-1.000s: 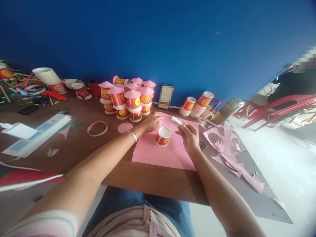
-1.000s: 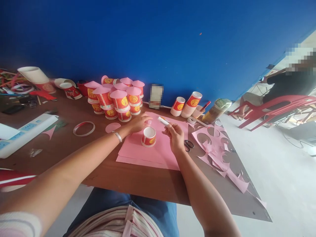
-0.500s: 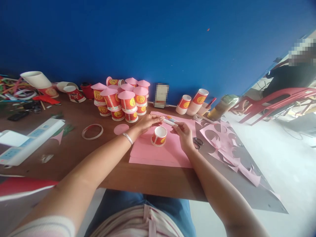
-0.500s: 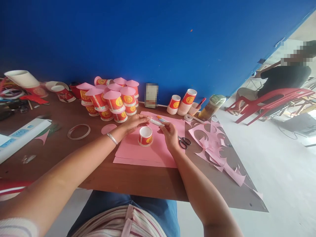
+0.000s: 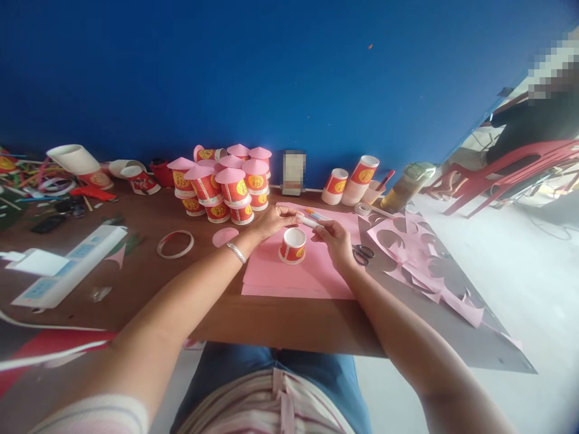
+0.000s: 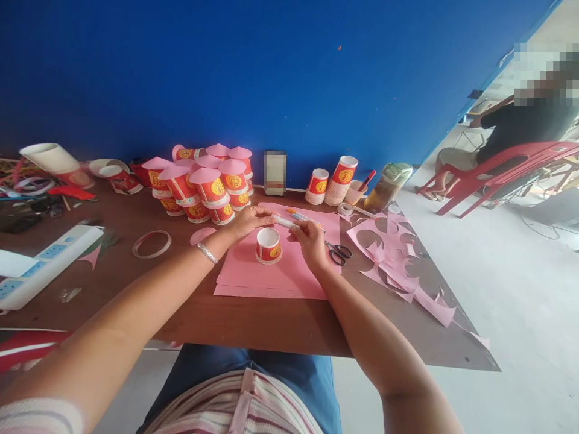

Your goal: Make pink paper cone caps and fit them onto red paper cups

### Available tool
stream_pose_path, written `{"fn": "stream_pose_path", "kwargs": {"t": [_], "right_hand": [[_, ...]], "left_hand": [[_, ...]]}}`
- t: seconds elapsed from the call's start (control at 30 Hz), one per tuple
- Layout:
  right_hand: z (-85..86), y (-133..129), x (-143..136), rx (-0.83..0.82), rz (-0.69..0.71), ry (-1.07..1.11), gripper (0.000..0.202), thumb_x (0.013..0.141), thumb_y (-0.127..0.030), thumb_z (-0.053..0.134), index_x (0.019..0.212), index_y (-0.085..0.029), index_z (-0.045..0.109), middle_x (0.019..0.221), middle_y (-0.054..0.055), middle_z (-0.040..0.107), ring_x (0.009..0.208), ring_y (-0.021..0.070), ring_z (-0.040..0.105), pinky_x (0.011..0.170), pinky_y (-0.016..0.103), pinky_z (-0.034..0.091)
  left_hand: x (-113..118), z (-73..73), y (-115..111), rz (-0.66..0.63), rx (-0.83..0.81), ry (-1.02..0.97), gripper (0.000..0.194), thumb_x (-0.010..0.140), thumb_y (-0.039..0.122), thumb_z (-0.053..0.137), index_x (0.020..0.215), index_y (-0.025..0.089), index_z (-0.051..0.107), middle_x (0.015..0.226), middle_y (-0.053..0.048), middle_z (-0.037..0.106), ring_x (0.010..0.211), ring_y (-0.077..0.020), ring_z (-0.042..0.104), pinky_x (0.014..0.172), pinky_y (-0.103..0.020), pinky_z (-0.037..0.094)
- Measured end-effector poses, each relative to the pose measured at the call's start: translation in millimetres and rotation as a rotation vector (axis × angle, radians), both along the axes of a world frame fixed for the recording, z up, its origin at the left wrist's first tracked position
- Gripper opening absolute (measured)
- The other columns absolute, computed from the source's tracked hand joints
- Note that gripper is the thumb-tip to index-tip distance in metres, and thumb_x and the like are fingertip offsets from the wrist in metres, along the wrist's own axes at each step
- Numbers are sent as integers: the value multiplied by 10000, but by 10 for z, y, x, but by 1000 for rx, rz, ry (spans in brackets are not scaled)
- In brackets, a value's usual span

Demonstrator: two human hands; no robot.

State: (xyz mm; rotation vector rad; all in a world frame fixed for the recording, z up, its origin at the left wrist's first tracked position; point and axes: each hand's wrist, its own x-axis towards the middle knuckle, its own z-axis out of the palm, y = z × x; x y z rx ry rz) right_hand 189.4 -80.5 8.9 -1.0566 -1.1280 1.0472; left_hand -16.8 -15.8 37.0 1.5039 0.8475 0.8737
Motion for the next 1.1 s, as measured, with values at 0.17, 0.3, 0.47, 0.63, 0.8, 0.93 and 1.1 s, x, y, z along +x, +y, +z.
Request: {"fn": "stream_pose_path", "kwargs": {"t": [0.17, 0.3, 0.47, 0.63, 0.8, 0.93, 1.1], "right_hand": [[-21, 36, 13, 53, 6, -98, 343, 785, -520, 791, 897, -212, 690, 763, 12, 740, 661, 173, 690, 691, 347, 571], [-49, 130, 204, 94, -190, -472, 201, 848, -417, 703, 929, -233, 702, 794, 24, 743, 719, 204, 665, 709, 350, 520], [-90, 194, 329, -44, -196, -911, 173, 894, -297, 605, 1009, -223, 711, 931, 68, 754, 858, 256, 682, 774, 368, 507], [-152, 157, 265, 80, -169, -1091, 227, 904, -249, 582, 1094, -220, 702, 1183, 128, 710, 1100, 316, 645, 871, 427, 531], [-163, 141, 256, 148, -185, -1123, 242, 917, -255, 597, 1135, -208, 691, 1186, 141, 698, 1149, 334, 610, 954, 471, 528], [-154, 153, 267, 181, -187, -1108, 231, 911, -244, 604, 1122, -215, 695, 1168, 134, 706, 1127, 332, 610, 973, 474, 527], [-140, 153, 271, 205, -206, -1056, 209, 906, -259, 602, 1084, -211, 700, 1127, 138, 718, 1099, 337, 622, 963, 486, 532]], "left_hand": [[-219, 92, -24, -5, 124, 161, 613, 737, 592, 838, 1135, 132, 759, 1006, -121, 780, 890, -215, 708, 830, -370, 571], [-646, 215, -199, 140, 236, 375, 610, 810, 567, 776, 1248, 152, 693, 1197, -158, 755, 1103, -266, 713, 1003, -429, 551], [-1164, 343, -523, 140, 341, 1008, 538, 799, 412, 758, 1295, 221, 674, 1394, -103, 671, 1243, -320, 654, 1089, -433, 509], [-1336, 328, -643, 136, 373, 1290, 490, 807, 396, 701, 1261, 217, 656, 1426, -125, 626, 1349, -378, 570, 1117, -459, 470], [-1377, 276, -565, 174, 332, 1377, 472, 821, 323, 588, 1266, 166, 590, 1403, -185, 620, 1293, -387, 598, 1038, -456, 483], [-1405, 276, -525, 120, 262, 1337, 390, 730, 312, 623, 1104, 204, 604, 1282, -128, 672, 1153, -336, 648, 891, -384, 500], [-1398, 281, -537, 167, 300, 1318, 85, 725, 275, 575, 778, 213, 552, 1070, -86, 672, 970, -282, 646, 775, -351, 456]]}}
